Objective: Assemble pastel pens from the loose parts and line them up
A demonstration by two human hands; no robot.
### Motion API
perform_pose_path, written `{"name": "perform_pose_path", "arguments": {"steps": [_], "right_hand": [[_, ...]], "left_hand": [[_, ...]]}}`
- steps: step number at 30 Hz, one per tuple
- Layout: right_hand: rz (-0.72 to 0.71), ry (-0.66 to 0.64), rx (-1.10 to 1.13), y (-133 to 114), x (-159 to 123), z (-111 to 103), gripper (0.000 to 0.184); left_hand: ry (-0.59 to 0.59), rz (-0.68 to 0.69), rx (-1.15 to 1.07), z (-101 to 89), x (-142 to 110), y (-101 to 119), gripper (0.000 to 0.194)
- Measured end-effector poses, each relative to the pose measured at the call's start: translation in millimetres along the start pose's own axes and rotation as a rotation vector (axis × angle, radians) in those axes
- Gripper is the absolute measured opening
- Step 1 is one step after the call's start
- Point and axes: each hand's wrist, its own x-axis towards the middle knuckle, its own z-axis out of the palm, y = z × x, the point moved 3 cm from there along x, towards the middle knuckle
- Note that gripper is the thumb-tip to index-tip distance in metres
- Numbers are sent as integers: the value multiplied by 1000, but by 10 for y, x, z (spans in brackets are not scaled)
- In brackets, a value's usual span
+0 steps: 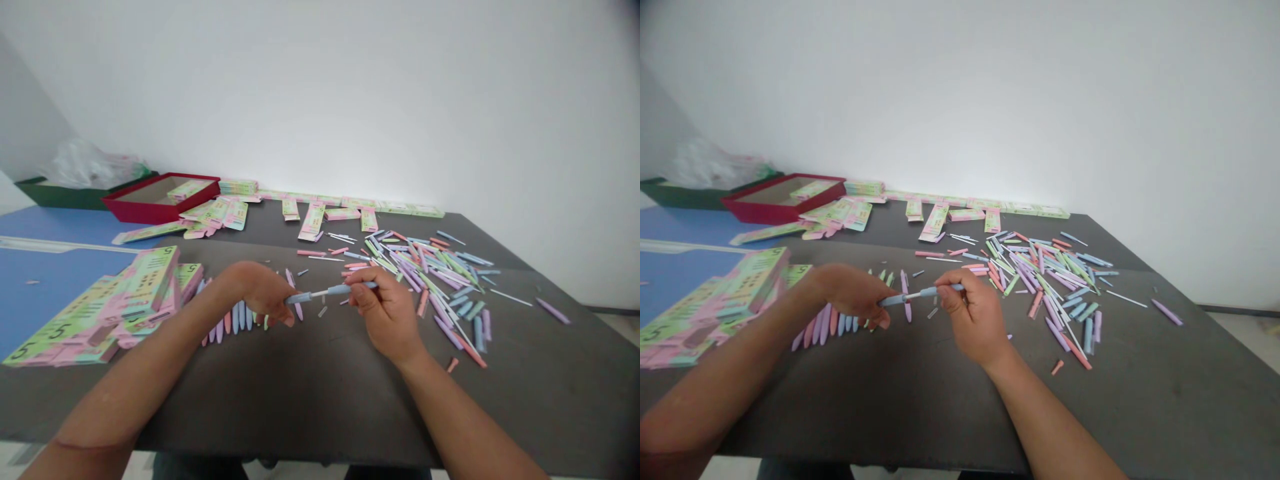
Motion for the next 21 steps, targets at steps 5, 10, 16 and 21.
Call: {"name": "perform_pose_path", "arguments": {"steps": [5, 10, 16, 21], "right_hand": [[-12, -116, -11, -6, -23, 42, 14], [-14, -190, -17, 22, -47, 86, 14], [1, -227, -30, 32, -60, 124, 11], [23, -242, 14, 51, -50, 130, 11]], "left_hand": [[-14, -7, -25, 14, 12, 3, 28], [-30, -15, -15, 11, 7, 32, 29], [-31, -8, 11, 10, -4, 67, 32], [-18, -11, 33, 12, -4, 70, 33]]}}
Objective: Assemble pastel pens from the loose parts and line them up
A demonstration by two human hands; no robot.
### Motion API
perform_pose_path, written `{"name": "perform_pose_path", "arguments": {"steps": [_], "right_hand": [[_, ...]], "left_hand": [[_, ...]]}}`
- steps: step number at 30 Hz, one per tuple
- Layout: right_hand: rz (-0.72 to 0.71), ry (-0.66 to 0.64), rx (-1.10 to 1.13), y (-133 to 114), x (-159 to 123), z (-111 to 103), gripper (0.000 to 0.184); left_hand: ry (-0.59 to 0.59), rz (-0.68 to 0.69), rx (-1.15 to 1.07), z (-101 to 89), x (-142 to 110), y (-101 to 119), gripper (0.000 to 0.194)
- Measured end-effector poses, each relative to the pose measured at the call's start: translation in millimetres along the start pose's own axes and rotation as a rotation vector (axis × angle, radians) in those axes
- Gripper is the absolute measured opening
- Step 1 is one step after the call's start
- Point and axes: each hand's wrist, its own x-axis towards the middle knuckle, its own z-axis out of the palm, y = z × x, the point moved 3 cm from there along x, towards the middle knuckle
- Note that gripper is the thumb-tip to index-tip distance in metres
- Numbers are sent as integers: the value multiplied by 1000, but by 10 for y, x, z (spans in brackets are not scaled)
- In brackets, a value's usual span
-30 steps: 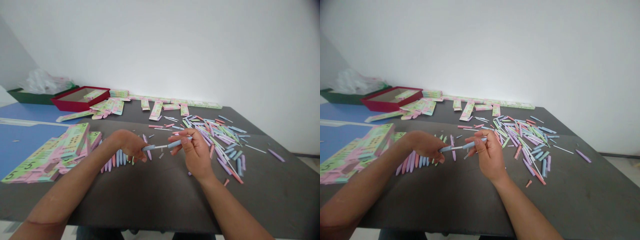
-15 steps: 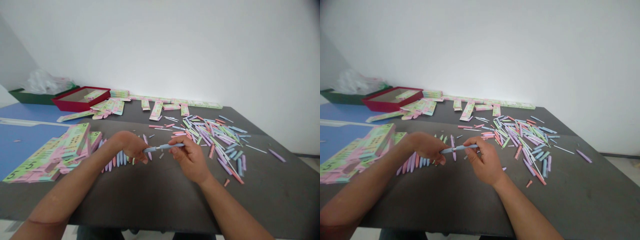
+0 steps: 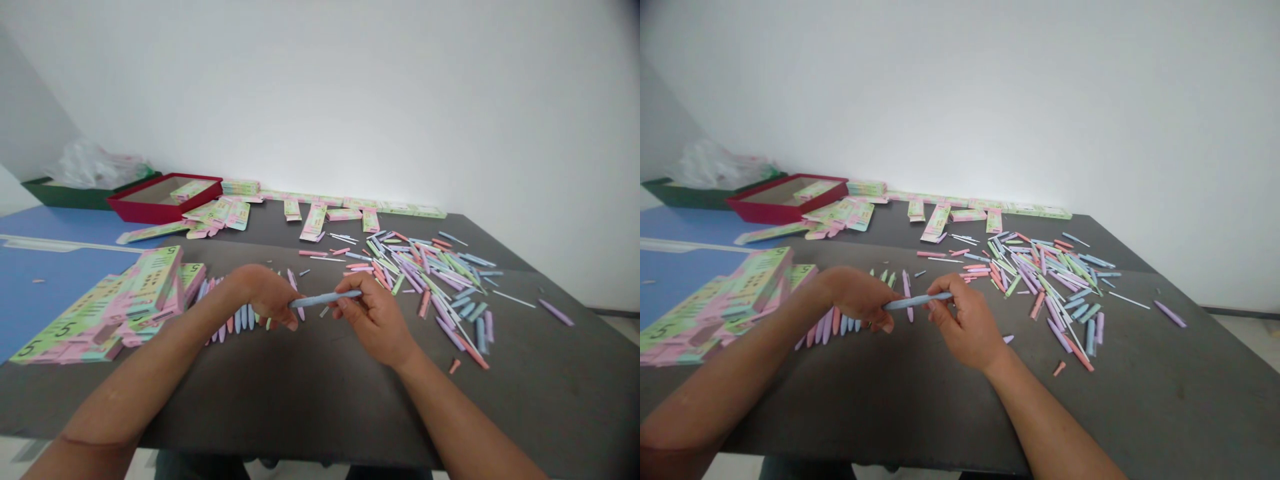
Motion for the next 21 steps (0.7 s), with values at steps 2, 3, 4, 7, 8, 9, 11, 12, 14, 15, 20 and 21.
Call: {"name": "perform_pose_path", "arguments": {"steps": [2, 3, 4, 7, 8, 9, 11, 12, 14, 15, 20, 21], "right_hand": [[0, -8, -5, 3, 6, -7, 11], [0, -11, -11, 3, 9, -11, 11], [0, -15, -21, 3, 12, -15, 11], [0, -31, -52, -7, 22, -18, 11], [0, -34, -66, -14, 25, -18, 11], [1, -32, -85, -22, 27, -18, 11], [6, -21, -143, -41, 33, -19, 11], [6, -13, -178, -50, 35, -20, 12], [1, 5, -250, -63, 40, -21, 14], [-1, 16, -281, -64, 43, -21, 15], [23, 65, -358, -23, 55, -18, 29], [30, 60, -354, -14, 58, -17, 31]], "left_hand": [[-4, -2, 6, 2, 1, 1, 33], [-8, -5, 4, 3, 2, 1, 33], [-13, -5, -1, 6, 4, -1, 32], [-21, -9, -24, 11, 12, -16, 31], [-20, -6, -29, 12, 15, -22, 31], [-16, -3, -31, 13, 18, -27, 30], [-6, -2, -22, 12, 19, -35, 31], [1, -3, -12, 11, 18, -34, 31], [22, -3, 24, 5, 13, -21, 34], [32, -1, 43, 3, 11, -10, 35], [39, 11, 65, 12, 12, 35, 34], [29, 8, 51, 17, 14, 33, 33]]}}
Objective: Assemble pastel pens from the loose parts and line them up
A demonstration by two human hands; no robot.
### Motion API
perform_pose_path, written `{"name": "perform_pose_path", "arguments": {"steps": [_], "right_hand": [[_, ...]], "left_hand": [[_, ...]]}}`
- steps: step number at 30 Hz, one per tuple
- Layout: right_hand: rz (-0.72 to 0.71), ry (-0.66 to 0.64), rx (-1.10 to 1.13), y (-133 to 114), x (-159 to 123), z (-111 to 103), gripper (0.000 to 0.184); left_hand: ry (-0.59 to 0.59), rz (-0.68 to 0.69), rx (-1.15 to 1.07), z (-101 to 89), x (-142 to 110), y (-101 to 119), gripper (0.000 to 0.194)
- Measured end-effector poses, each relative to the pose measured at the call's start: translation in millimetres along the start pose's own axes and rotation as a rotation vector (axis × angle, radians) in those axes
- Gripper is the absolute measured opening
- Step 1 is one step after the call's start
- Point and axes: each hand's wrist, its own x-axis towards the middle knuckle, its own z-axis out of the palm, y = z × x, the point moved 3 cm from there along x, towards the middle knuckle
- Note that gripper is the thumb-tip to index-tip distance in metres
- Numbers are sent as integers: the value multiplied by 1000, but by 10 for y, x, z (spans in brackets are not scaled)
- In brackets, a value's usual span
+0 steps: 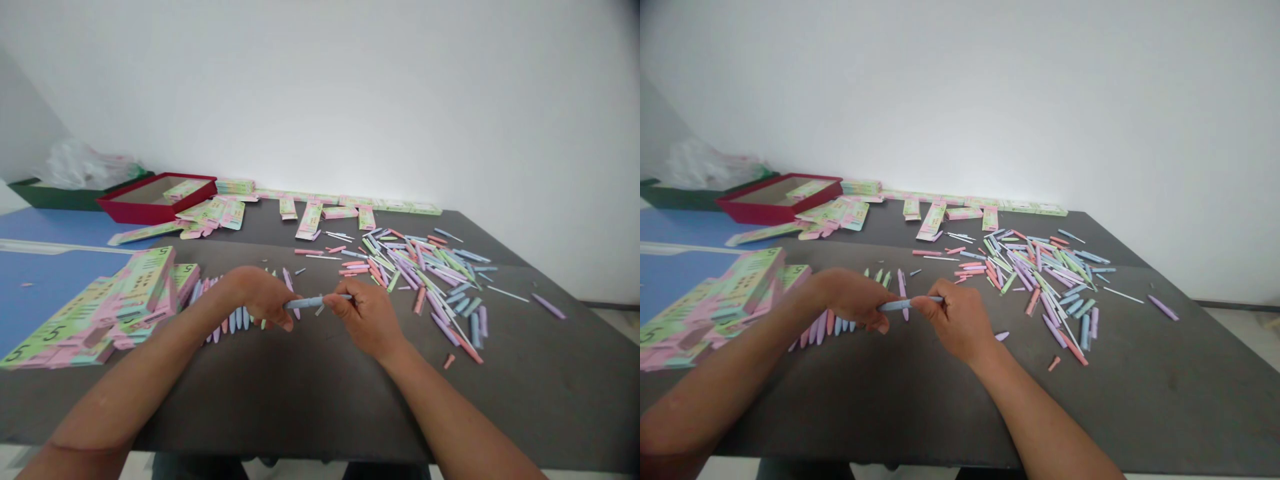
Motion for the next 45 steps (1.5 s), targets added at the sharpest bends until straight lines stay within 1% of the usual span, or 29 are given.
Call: {"name": "perform_pose_path", "arguments": {"steps": [3, 6, 7, 8, 11, 13, 14, 17, 18, 20, 22, 23, 25, 26, 28, 31, 33, 36, 40, 42, 44, 45], "right_hand": [[8, -42, 66, 12, 6, -10, 27], [-23, -85, 160, -5, 7, -62, 55], [-46, -94, 174, -17, 5, -85, 56], [-70, -101, 169, -31, 3, -106, 51], [-121, -107, 60, -67, -5, -139, 21], [-119, -102, -31, -74, -10, -133, 9], [-114, -98, -68, -71, -10, -125, 9], [-91, -95, -150, -50, -5, -108, 23], [-82, -106, -151, -41, -2, -108, 25], [-74, -134, -98, -34, 1, -119, 23], [-90, -158, -34, -44, -1, -136, 33], [-106, -162, -27, -53, -3, -145, 33], [-131, -152, -74, -67, -6, -157, 19], [-134, -144, -104, -69, -6, -160, 19], [-133, -125, -109, -70, -6, -164, 23], [-138, -130, -37, -72, -7, -161, 25], [-126, -131, -72, -65, -6, -155, 23], [-95, -126, -137, -48, -5, -152, 29], [-149, -168, -64, -70, -9, -154, 25], [-159, -164, -130, -75, -7, -158, 20], [-141, -143, -193, -67, -2, -163, 28], [-130, -134, -189, -62, -1, -167, 28]], "left_hand": [[-10, -15, -36, 6, -1, -21, 30], [-5, -26, -51, 1, -7, -46, 29], [-9, -26, -55, 1, -8, -51, 29], [-14, -25, -56, 0, -8, -55, 29], [-17, -21, -46, 0, 0, -65, 31], [-14, -26, -49, 3, 7, -68, 31], [-12, -28, -51, 4, 8, -67, 31], [-7, -18, -43, 6, 3, -42, 29], [-10, -17, -37, 5, 0, -32, 28], [-18, -15, -30, 1, -8, -14, 27], [-19, -16, -30, -5, -15, -7, 25], [-16, -18, -29, -8, -18, -8, 25], [-15, -26, -24, -10, -20, -16, 24], [-17, -34, -23, -9, -20, -22, 24], [-20, -34, -32, -4, -17, -27, 24], [-9, -20, -52, 3, -6, -24, 26], [-13, -15, -61, 10, 2, -20, 27], [-27, -19, -60, 19, 4, -16, 27], [-6, -30, -39, 8, -10, -4, 26], [-12, -42, -29, 4, -18, 4, 26], [-24, -44, -30, 4, -22, 15, 26], [-30, -41, -31, 5, -22, 21, 27]]}}
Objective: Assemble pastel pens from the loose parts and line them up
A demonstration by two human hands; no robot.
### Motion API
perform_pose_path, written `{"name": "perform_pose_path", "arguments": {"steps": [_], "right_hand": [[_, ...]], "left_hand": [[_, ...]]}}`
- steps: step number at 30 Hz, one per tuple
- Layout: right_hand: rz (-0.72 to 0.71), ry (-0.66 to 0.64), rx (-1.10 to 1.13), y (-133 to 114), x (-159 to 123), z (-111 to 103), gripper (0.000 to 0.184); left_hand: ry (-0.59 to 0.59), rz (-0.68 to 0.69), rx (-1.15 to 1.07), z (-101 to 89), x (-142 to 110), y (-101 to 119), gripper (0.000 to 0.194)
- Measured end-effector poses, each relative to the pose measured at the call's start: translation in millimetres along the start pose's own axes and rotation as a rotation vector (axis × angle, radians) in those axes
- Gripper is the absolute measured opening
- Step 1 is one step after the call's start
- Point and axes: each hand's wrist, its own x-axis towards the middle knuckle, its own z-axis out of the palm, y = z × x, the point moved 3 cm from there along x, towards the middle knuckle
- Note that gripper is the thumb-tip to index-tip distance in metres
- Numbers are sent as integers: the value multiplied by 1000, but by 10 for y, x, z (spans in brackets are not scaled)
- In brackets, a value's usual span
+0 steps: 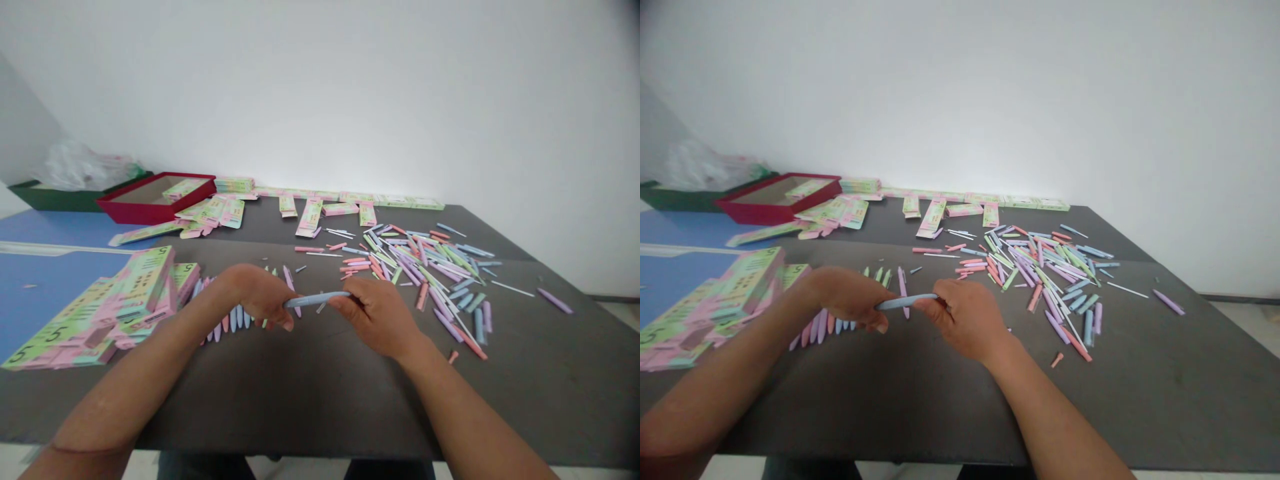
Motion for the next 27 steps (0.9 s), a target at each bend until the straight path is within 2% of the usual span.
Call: {"name": "perform_pose_path", "arguments": {"steps": [4, 8, 16, 19, 23, 27], "right_hand": [[-45, -31, 121, -15, -3, -12, 20], [-95, -40, 97, -51, -3, -30, 12], [-50, -61, -98, -6, 6, 35, 38], [-58, -56, -32, -16, 0, 7, 29], [-139, -52, 38, -60, -6, -23, 13], [-134, -52, 10, -51, -9, 2, 12]], "left_hand": [[-10, 8, 9, 7, 12, 7, 27], [-11, 13, 11, 23, 41, -5, 28], [3, 14, 13, 31, 53, 10, 26], [8, 21, 6, 26, 37, 21, 25], [12, 16, 7, 25, 36, 18, 25], [0, 27, 14, 45, 69, 10, 26]]}}
